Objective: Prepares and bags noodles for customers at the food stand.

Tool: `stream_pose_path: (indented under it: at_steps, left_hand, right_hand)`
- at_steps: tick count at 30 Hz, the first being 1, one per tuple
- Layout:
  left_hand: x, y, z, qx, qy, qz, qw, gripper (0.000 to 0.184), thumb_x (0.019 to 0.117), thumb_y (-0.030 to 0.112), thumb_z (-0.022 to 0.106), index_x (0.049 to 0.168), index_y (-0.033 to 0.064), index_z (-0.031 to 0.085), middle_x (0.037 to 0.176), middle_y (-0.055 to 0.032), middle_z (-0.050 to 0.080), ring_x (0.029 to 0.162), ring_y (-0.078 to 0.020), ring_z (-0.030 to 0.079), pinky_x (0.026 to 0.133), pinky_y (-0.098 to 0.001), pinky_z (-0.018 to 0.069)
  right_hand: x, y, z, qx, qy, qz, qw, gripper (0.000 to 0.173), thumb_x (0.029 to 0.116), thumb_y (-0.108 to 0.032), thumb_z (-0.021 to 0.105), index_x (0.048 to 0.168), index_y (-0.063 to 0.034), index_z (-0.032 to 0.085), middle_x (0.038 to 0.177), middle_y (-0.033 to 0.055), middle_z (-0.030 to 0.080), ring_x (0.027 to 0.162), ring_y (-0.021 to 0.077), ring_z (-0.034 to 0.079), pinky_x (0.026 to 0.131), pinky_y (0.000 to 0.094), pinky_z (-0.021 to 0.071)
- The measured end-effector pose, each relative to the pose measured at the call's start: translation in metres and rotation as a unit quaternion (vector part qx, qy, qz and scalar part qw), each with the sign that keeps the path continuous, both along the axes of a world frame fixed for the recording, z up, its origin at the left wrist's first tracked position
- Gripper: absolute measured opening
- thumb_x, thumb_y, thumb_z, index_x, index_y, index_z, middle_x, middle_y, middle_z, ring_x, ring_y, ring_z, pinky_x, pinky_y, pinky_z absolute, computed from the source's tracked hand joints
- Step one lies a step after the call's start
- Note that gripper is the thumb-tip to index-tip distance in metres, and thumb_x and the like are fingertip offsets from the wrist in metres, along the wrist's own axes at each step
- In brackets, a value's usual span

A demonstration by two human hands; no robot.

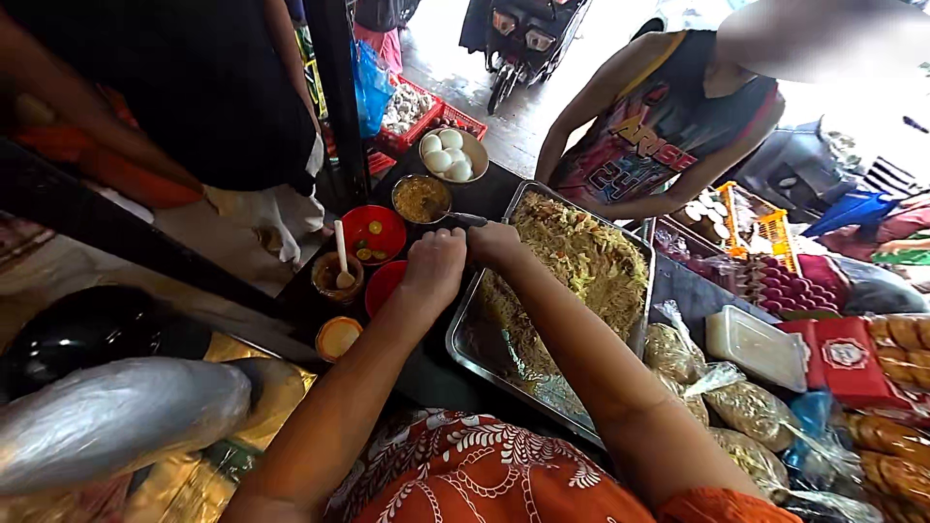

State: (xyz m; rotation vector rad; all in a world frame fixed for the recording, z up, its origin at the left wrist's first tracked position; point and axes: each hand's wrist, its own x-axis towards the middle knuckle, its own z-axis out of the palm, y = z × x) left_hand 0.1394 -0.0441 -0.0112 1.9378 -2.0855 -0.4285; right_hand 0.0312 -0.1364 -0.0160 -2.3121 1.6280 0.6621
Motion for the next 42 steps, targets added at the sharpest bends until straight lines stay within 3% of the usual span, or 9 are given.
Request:
stream_pose_path:
  at_steps: [2,4,10,13,17,22,33,39,42]
  left_hand:
    - [0.006,0.013,0.004,-0.115,0.053,0.009,0.992,0.016,0.0949,0.000,0.062,0.111,0.0002,0.065,0.103,-0.0195,0.067,0.101,-0.0376,0.067,0.085,-0.0511,0.0569]
    - [0.015,0.025,0.004,-0.199,0.123,0.026,0.972,0.007,0.0977,0.003,0.061,0.103,0.0001,0.066,0.099,-0.0167,0.067,0.097,-0.0339,0.068,0.086,-0.0483,0.0578]
    - [0.050,0.078,-0.004,-0.246,0.284,0.077,0.924,0.012,0.0960,0.005,0.065,0.108,0.0024,0.064,0.098,-0.0079,0.068,0.085,-0.0141,0.068,0.079,-0.0328,0.0605]
    - [0.055,0.109,-0.023,-0.200,0.353,0.088,0.910,0.012,0.0949,0.007,0.066,0.107,0.0046,0.064,0.096,-0.0029,0.069,0.084,-0.0085,0.068,0.077,-0.0282,0.0607]
    - [0.047,0.147,-0.045,-0.047,0.400,0.090,0.911,0.019,0.0966,0.014,0.065,0.111,0.0019,0.067,0.097,-0.0062,0.071,0.086,-0.0099,0.070,0.079,-0.0276,0.0598]
    - [0.035,0.181,-0.064,0.038,0.409,0.092,0.907,0.016,0.0955,0.012,0.065,0.109,0.0022,0.067,0.096,-0.0065,0.070,0.084,-0.0092,0.068,0.079,-0.0248,0.0579]
    - [0.033,0.231,-0.079,0.040,0.405,0.112,0.907,0.013,0.0951,0.010,0.066,0.106,0.0040,0.068,0.097,-0.0055,0.070,0.086,-0.0075,0.068,0.081,-0.0217,0.0572]
    - [0.041,0.246,-0.087,0.009,0.396,0.137,0.908,0.013,0.0913,0.011,0.068,0.104,0.0059,0.069,0.094,-0.0025,0.071,0.081,-0.0047,0.068,0.075,-0.0209,0.0586]
    - [0.051,0.253,-0.090,0.006,0.380,0.125,0.916,0.017,0.0911,0.010,0.067,0.106,0.0039,0.069,0.095,-0.0047,0.071,0.082,-0.0084,0.070,0.075,-0.0276,0.0605]
  right_hand:
    - [0.004,0.004,-0.007,-0.013,0.003,0.004,1.000,0.042,0.0954,-0.041,0.068,0.114,-0.0040,0.070,0.120,0.0209,0.069,0.112,0.0435,0.066,0.080,0.0685,0.0518]
    - [0.011,0.009,-0.007,-0.003,0.003,-0.005,1.000,0.034,0.0973,-0.032,0.066,0.114,-0.0019,0.070,0.120,0.0215,0.069,0.113,0.0440,0.065,0.082,0.0678,0.0509]
    - [0.024,0.008,-0.003,0.004,0.024,0.027,0.999,0.030,0.0904,-0.024,0.074,0.108,-0.0007,0.070,0.120,0.0204,0.069,0.114,0.0418,0.065,0.085,0.0662,0.0513]
    - [0.022,0.003,-0.004,0.009,0.017,0.020,1.000,0.032,0.0910,-0.029,0.074,0.105,-0.0006,0.070,0.117,0.0203,0.070,0.111,0.0413,0.066,0.083,0.0657,0.0515]
    - [0.019,-0.003,-0.005,0.022,0.024,0.007,0.999,0.036,0.0883,-0.035,0.076,0.100,-0.0012,0.071,0.114,0.0215,0.070,0.109,0.0424,0.067,0.081,0.0673,0.0511]
    - [0.019,-0.008,-0.013,0.036,0.017,0.019,0.999,0.030,0.0917,-0.034,0.073,0.091,-0.0039,0.073,0.105,0.0181,0.072,0.105,0.0392,0.068,0.082,0.0666,0.0516]
    - [0.009,-0.004,-0.018,0.034,-0.015,0.007,0.999,0.030,0.0980,-0.037,0.066,0.094,-0.0087,0.076,0.097,0.0104,0.077,0.099,0.0334,0.072,0.085,0.0663,0.0515]
    - [0.003,-0.009,-0.020,0.036,-0.046,-0.007,0.998,0.030,0.0862,-0.036,0.079,0.098,-0.0082,0.075,0.104,0.0174,0.073,0.104,0.0405,0.068,0.083,0.0714,0.0507]
    - [0.004,0.002,-0.017,0.009,-0.087,-0.040,0.995,0.040,0.0823,-0.040,0.081,0.108,-0.0100,0.074,0.110,0.0193,0.072,0.107,0.0437,0.067,0.083,0.0738,0.0498]
